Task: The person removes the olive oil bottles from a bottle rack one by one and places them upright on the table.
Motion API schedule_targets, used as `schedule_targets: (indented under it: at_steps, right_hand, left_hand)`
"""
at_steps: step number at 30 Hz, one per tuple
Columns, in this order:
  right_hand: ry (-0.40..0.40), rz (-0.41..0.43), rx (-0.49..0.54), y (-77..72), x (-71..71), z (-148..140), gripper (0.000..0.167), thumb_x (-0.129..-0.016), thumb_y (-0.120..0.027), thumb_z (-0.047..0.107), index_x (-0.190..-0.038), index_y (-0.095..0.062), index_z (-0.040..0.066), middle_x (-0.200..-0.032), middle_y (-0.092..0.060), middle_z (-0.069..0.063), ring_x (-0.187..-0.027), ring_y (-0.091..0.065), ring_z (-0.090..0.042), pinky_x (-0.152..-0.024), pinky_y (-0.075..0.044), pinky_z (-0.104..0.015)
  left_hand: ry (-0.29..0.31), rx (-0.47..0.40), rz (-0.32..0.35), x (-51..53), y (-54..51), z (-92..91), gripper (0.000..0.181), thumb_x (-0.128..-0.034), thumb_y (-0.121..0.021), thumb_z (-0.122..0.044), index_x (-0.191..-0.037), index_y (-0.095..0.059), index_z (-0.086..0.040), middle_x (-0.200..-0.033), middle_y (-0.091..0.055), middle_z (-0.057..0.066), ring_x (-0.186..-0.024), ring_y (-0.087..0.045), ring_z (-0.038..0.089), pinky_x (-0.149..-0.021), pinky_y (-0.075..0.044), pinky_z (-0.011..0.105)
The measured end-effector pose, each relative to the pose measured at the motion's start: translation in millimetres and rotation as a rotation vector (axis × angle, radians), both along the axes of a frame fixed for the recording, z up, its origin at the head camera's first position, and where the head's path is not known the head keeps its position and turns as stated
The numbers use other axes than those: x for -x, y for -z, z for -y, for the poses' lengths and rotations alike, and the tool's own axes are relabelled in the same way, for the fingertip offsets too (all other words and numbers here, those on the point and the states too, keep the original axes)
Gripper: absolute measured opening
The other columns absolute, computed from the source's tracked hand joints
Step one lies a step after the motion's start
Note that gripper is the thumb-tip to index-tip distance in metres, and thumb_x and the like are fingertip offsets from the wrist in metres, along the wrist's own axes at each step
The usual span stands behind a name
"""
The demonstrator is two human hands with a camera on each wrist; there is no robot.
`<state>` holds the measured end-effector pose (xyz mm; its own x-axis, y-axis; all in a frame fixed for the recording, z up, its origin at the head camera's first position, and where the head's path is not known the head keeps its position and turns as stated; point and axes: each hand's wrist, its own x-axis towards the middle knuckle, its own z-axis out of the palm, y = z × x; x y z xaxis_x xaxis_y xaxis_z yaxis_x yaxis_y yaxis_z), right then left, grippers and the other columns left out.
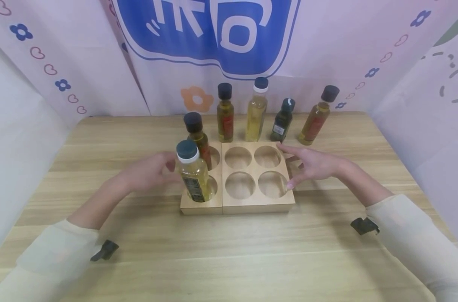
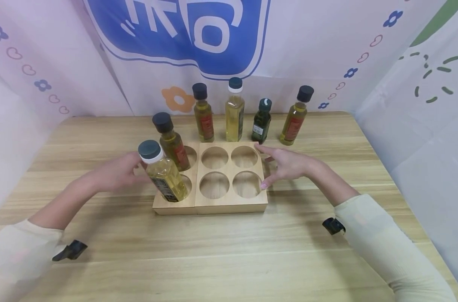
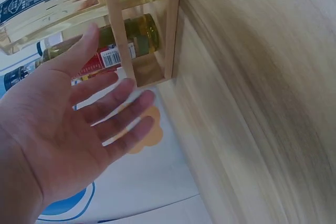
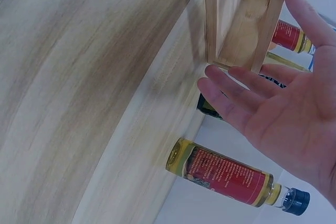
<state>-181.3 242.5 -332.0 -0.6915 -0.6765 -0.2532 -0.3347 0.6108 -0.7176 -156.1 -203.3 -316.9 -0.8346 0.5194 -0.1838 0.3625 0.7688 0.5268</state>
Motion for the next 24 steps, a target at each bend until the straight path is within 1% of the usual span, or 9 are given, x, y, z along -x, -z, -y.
schedule_targets:
  at_steps: [4,6,8,10,13,15,17,21,24]
  right_hand:
    - [0.005,0.009,-0.001,1.5,0.5,0,0.117,-0.081,-0.09,0.026,-0.163,-0.012,-0.005,-0.168,-0.016,-0.029,-0.144,-0.038,-0.051,-0.11,-0.041,-0.064]
    - [0.002,0.01,-0.001,2.3,0.8,0,0.118,-0.081,-0.09,0.026,-0.163,-0.012,-0.005,-0.168,-0.015,-0.029,-0.144,-0.038,-0.052,-0.11,-0.041,-0.064]
    - [-0.001,0.012,0.0,2.8,1.0,0,0.118,-0.081,-0.09,0.026,-0.163,-0.011,-0.005,-0.168,-0.015,-0.029,-0.144,-0.038,-0.053,-0.11,-0.041,-0.064]
    - [-0.003,0.014,-0.001,3.0,1.0,0,0.118,-0.081,-0.09,0.027,-0.163,-0.01,-0.005,-0.168,-0.014,-0.029,-0.144,-0.037,-0.053,-0.11,-0.041,-0.064]
    - [0.0,0.019,0.002,3.3,0.7,0,0.118,-0.081,-0.09,0.026,-0.163,-0.01,-0.005,-0.168,-0.014,-0.029,-0.143,-0.037,-0.053,-0.111,-0.04,-0.065]
    - [0.004,0.021,0.005,3.4,0.5,0,0.118,-0.081,-0.09,0.026,-0.163,-0.01,-0.005,-0.168,-0.013,-0.029,-0.143,-0.037,-0.054,-0.111,-0.04,-0.065]
    - [0.006,0.023,0.009,3.6,0.2,0,0.118,-0.081,-0.09,0.025,-0.163,-0.01,-0.005,-0.168,-0.013,-0.029,-0.143,-0.037,-0.054,-0.111,-0.04,-0.065]
    - [0.009,0.025,0.009,3.9,0.3,0,0.117,-0.082,-0.09,0.025,-0.163,-0.01,-0.004,-0.169,-0.012,-0.028,-0.144,-0.037,-0.054,-0.11,-0.04,-0.065]
    - [0.011,0.027,0.011,3.4,0.5,0,0.117,-0.082,-0.09,0.024,-0.164,-0.01,-0.003,-0.169,-0.012,-0.028,-0.144,-0.037,-0.054,-0.11,-0.04,-0.065]
  left_hand:
    - [-0.048,-0.074,-0.098,0.2,-3.8,-0.3,0.016,-0.096,-0.073,-0.017,-0.103,-0.069,-0.003,-0.097,-0.069,0.009,-0.089,-0.063,0.025,-0.079,-0.055,0.044]
    - [-0.074,-0.13,-0.17,-1.3,-7.0,-1.0,0.01,-0.0957,-0.072,-0.012,-0.1,-0.072,-0.004,-0.093,-0.07,0.007,-0.088,-0.063,0.024,-0.078,-0.054,0.042]
    - [-0.088,-0.206,-0.258,-4.2,-10.3,-1.9,0.006,-0.0947,-0.071,-0.007,-0.097,-0.074,-0.003,-0.089,-0.071,0.006,-0.084,-0.063,0.021,-0.077,-0.054,0.037]
    - [-0.093,-0.307,-0.351,-7.9,-13.7,-3.3,0.004,-0.0927,-0.071,-0.002,-0.094,-0.074,-0.001,-0.086,-0.072,0.007,-0.079,-0.062,0.018,-0.074,-0.053,0.029]
    - [-0.081,-0.455,-0.462,-12.6,-17.9,-6.1,0.004,-0.0904,-0.072,0.003,-0.093,-0.074,0.002,-0.085,-0.074,0.009,-0.074,-0.061,0.01,-0.07,-0.05,0.018]
    - [-0.072,-0.528,-0.502,-14.9,-20.6,-8.4,0.006,-0.0893,-0.073,0.004,-0.094,-0.074,0.002,-0.086,-0.075,0.01,-0.074,-0.06,0.006,-0.071,-0.048,0.014]
    - [-0.059,-0.574,-0.521,-16.0,-22.7,-10.7,0.007,-0.0882,-0.074,0.005,-0.094,-0.074,0.002,-0.086,-0.075,0.011,-0.073,-0.06,0.003,-0.071,-0.048,0.014]
    - [-0.043,-0.618,-0.548,-15.1,-24.9,-14.7,0.006,-0.088,-0.073,0.007,-0.094,-0.072,0.005,-0.084,-0.073,0.013,-0.074,-0.06,0.003,-0.071,-0.049,0.014]
    - [-0.066,-0.635,-0.574,-12.0,-26.2,-17.0,0.011,-0.0878,-0.072,0.009,-0.098,-0.07,0.01,-0.084,-0.072,0.016,-0.075,-0.06,0.002,-0.071,-0.05,0.014]
